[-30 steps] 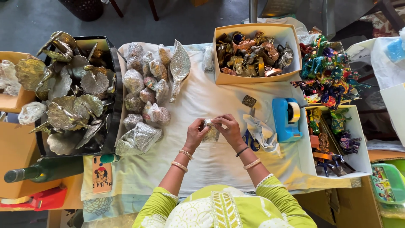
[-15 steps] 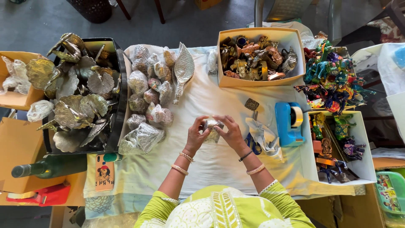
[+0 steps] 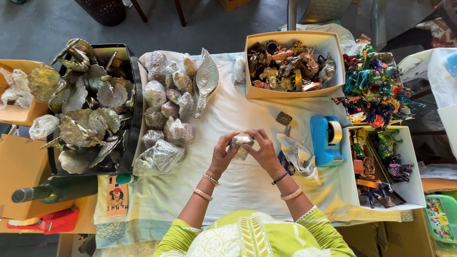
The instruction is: The person wraps small decorative items in bubble wrap on a table. They use scissors to cut the bubble wrap and a tape dispenser to seal the wrapped items. The wrapped items are then placed into a box.
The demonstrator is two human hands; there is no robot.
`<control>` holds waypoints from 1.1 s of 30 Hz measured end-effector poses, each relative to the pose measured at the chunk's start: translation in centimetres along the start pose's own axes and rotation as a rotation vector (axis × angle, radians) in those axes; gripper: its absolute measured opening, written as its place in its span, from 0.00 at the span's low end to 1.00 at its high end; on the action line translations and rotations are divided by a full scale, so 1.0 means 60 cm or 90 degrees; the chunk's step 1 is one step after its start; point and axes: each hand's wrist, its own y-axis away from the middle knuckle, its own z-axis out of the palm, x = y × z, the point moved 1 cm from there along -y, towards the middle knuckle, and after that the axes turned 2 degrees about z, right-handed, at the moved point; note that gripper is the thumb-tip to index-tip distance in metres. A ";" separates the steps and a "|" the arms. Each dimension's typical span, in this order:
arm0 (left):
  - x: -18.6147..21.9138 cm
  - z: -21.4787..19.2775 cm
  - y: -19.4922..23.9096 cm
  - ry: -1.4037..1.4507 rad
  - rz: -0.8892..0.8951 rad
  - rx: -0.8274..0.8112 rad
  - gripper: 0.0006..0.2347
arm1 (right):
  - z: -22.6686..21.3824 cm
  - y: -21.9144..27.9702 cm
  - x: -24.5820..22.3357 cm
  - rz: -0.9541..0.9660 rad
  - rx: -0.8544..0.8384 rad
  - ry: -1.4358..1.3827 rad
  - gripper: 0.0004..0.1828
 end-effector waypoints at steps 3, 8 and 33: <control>0.001 -0.002 -0.003 -0.034 0.033 -0.006 0.23 | 0.003 0.000 -0.007 -0.055 0.017 0.033 0.20; -0.011 0.012 0.002 0.034 -0.030 0.017 0.18 | 0.012 0.006 0.007 -0.047 0.033 0.046 0.19; -0.026 0.002 -0.011 0.097 -0.086 0.030 0.16 | 0.035 0.060 0.125 0.320 0.158 -0.414 0.19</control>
